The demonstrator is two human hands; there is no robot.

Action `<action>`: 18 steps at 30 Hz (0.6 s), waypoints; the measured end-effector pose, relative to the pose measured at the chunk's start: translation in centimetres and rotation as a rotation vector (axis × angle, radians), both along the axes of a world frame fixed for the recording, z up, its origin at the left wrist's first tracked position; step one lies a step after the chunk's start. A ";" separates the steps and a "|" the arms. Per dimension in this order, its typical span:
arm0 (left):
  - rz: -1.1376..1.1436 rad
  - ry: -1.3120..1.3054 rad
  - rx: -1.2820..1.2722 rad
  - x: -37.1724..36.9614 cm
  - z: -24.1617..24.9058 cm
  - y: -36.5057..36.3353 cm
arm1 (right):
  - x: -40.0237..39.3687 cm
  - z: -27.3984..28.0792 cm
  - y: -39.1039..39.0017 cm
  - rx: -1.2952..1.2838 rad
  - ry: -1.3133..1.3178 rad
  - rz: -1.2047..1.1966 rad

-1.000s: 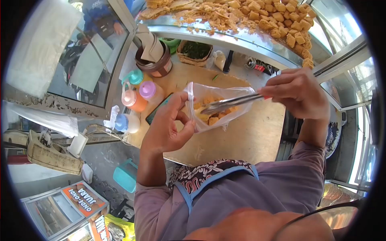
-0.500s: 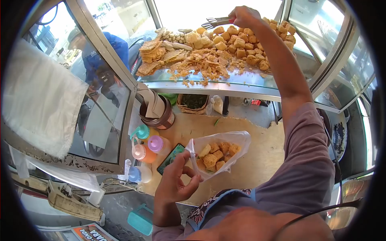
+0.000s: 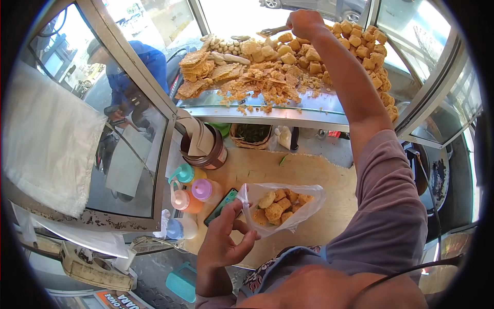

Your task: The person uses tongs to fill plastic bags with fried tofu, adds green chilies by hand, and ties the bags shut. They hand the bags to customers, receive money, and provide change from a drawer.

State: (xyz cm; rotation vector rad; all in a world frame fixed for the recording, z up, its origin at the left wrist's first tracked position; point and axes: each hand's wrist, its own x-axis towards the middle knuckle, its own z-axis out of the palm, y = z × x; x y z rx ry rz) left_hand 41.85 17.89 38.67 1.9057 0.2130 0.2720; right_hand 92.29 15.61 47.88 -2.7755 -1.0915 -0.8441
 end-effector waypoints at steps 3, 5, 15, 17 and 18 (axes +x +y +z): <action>0.016 0.003 -0.054 0.2 -0.3 0.2 | -3.7 1.8 -6.1 0.278 0.147 0.163; 0.041 0.035 -0.070 0.5 -0.2 0.4 | -4.7 2.5 -11.3 0.327 0.202 0.458; 0.015 -0.023 -0.163 1.7 -0.4 -0.5 | -13.3 0.2 -20.4 0.340 0.284 0.139; 0.006 -0.021 -0.159 1.7 -0.4 -0.7 | -9.0 -1.3 -19.6 0.309 0.250 0.079; 0.001 -0.006 -0.158 1.7 -0.3 -0.7 | -8.1 -1.6 -19.0 0.282 0.287 0.056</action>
